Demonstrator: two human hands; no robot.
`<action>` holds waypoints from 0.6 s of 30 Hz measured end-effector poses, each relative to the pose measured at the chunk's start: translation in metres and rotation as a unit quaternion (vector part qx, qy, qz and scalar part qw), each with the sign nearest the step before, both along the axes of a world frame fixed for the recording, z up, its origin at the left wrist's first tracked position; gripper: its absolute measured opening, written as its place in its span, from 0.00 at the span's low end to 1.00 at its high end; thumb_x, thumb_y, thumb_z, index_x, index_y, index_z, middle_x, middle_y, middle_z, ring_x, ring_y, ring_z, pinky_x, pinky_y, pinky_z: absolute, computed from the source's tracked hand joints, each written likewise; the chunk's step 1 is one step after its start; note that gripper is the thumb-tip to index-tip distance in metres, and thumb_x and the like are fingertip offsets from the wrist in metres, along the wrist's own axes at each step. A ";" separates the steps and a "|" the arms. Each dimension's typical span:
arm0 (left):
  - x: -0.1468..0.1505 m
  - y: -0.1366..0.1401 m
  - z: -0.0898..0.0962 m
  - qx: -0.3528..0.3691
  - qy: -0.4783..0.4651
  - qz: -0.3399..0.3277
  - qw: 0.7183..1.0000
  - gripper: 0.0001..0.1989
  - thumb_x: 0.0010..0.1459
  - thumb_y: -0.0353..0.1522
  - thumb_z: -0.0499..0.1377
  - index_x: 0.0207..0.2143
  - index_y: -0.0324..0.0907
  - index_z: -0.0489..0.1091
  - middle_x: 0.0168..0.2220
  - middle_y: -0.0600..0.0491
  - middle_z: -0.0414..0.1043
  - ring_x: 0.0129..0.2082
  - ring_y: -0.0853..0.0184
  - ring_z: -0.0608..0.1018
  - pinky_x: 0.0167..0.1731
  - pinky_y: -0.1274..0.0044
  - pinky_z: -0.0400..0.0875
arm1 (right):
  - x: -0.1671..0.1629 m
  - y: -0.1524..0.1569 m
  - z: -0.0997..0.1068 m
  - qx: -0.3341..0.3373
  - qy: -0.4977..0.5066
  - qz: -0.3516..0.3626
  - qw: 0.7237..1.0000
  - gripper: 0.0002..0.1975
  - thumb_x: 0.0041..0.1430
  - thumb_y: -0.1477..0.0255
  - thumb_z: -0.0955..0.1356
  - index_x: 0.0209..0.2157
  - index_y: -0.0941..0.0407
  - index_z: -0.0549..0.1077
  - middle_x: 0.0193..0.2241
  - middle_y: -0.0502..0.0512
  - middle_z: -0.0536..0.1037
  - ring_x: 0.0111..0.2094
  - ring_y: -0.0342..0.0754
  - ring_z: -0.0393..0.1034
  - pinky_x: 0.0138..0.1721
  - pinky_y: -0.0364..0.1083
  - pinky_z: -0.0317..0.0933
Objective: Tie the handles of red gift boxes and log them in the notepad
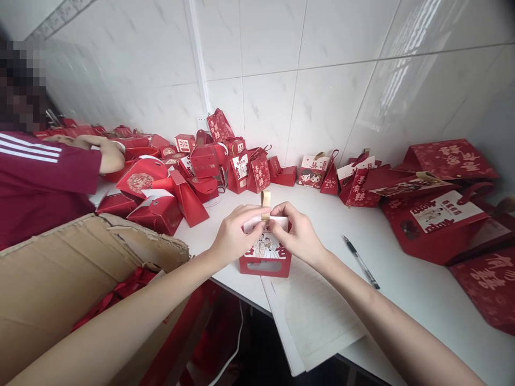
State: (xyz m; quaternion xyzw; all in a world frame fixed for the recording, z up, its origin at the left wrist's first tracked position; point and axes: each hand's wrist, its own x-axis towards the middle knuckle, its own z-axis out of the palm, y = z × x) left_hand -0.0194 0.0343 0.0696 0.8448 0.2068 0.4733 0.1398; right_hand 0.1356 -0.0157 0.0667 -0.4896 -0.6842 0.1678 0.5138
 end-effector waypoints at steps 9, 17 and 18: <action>0.002 -0.003 0.004 -0.036 -0.023 -0.005 0.999 0.13 0.51 0.23 0.56 0.40 0.39 0.71 0.38 0.51 0.73 0.40 0.68 0.74 0.42 0.75 0.71 | -0.003 0.002 0.001 0.047 0.014 0.023 0.999 0.08 0.54 0.74 0.61 0.28 0.58 0.70 0.26 0.49 0.68 0.24 0.41 0.59 0.24 0.40 0.52; -0.003 -0.004 0.005 -0.100 -0.016 -0.033 0.994 0.13 0.54 0.25 0.53 0.42 0.40 0.71 0.41 0.49 0.72 0.43 0.67 0.74 0.43 0.74 0.71 | 0.000 0.003 0.004 0.032 0.036 0.051 0.998 0.07 0.53 0.75 0.61 0.26 0.58 0.70 0.24 0.48 0.66 0.22 0.39 0.57 0.23 0.39 0.49; -0.003 -0.004 0.006 -0.103 -0.016 -0.031 0.994 0.13 0.55 0.25 0.53 0.41 0.40 0.71 0.41 0.49 0.73 0.43 0.67 0.74 0.43 0.73 0.71 | 0.000 0.004 0.004 0.032 0.035 0.056 0.997 0.07 0.53 0.75 0.61 0.26 0.58 0.70 0.24 0.48 0.66 0.22 0.39 0.57 0.23 0.39 0.49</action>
